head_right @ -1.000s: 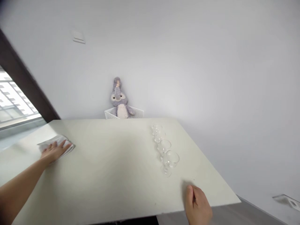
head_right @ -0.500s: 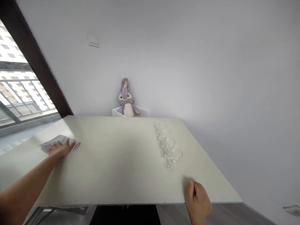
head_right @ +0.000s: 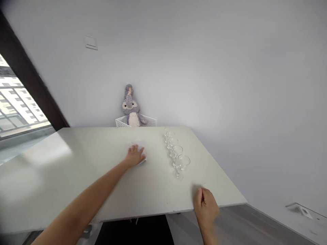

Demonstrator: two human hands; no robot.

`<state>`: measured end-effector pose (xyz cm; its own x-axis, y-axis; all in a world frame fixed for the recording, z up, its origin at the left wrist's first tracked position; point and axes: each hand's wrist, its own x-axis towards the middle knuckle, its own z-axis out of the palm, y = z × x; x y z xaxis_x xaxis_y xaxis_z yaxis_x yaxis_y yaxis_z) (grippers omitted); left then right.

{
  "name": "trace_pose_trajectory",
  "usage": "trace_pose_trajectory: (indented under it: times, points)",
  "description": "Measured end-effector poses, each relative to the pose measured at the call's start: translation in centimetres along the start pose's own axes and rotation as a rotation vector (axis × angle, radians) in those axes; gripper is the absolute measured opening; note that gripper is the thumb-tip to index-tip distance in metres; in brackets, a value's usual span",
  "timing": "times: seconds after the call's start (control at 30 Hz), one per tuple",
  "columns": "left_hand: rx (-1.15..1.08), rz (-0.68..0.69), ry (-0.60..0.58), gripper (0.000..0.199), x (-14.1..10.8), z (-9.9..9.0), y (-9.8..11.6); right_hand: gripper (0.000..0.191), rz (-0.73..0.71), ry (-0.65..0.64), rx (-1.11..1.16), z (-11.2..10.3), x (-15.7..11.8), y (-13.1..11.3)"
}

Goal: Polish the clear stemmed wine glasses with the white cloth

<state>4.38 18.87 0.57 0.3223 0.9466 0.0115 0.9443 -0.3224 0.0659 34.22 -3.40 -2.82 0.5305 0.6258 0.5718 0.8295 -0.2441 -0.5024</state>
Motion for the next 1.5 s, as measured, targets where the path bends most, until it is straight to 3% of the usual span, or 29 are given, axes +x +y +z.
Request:
trace_pose_trajectory:
  times: [0.1, 0.17, 0.23, 0.33, 0.4, 0.5, 0.67, 0.8, 0.9, 0.97, 1.03, 1.13, 1.33, 1.5]
  points:
    - [-0.039, 0.225, 0.036, 0.064, -1.7, 0.7, 5.5, 0.047, 0.006, 0.003, -0.006, -0.3, 0.1, -0.3]
    - [-0.067, 0.374, 0.07, 0.064, -3.8, 0.9, 7.9, 0.046, 0.01, -0.013, -0.013, -0.4, 0.2, -0.5]
    - [-0.093, 0.513, 0.077, 0.064, -6.1, 0.9, 8.9, 0.044, 0.017, -0.025, -0.026, -0.5, 0.2, -0.6]
    - [-0.122, 0.6, 0.054, 0.066, -8.8, 0.7, 8.3, 0.042, 0.027, -0.028, -0.046, -0.5, 0.2, -0.5]
    - [-0.125, 0.545, 0.045, 0.065, -9.7, 0.5, 6.4, 0.041, 0.025, -0.029, -0.054, -0.5, 0.1, -0.4]
    - [-0.086, 0.33, 0.033, 0.063, -10.3, 0.3, 1.8, 0.039, 0.011, -0.033, -0.061, -0.5, 0.0, -0.2]
    - [0.041, -0.121, -0.015, 0.063, -12.4, -0.4, -9.4, 0.036, 0.009, -0.034, -0.062, -0.4, 0.1, 0.1]
    - [0.076, -0.498, -0.048, 0.066, -17.1, -1.3, -18.0, 0.037, -0.016, -0.017, -0.056, -0.4, 0.2, 0.1]
    - [0.103, -0.676, 0.0, 0.067, -21.2, -1.9, -21.5, 0.036, -0.001, -0.021, -0.063, -0.4, 0.0, 0.2]
    - [0.096, -0.705, 0.035, 0.065, -23.3, -1.9, -22.0, 0.036, -0.001, -0.022, -0.063, -0.3, -0.1, 0.4]
    - [0.114, -0.677, 0.065, 0.063, -24.3, -1.6, -20.9, 0.036, -0.004, -0.025, -0.06, -0.2, -0.3, 0.5]
    - [0.156, -0.531, 0.131, 0.064, -24.2, -0.7, -17.2, 0.037, 0.0, -0.026, -0.03, -0.1, -0.3, 0.5]
    - [0.083, -0.011, 0.282, 0.056, -20.9, 0.8, -5.9, 0.038, 0.072, -0.095, 0.156, -1.2, -0.5, -0.7]
    - [-0.042, 0.351, 0.219, 0.058, -18.2, 0.6, 2.8, 0.04, 0.161, -0.259, 0.389, -3.1, -3.3, -3.4]
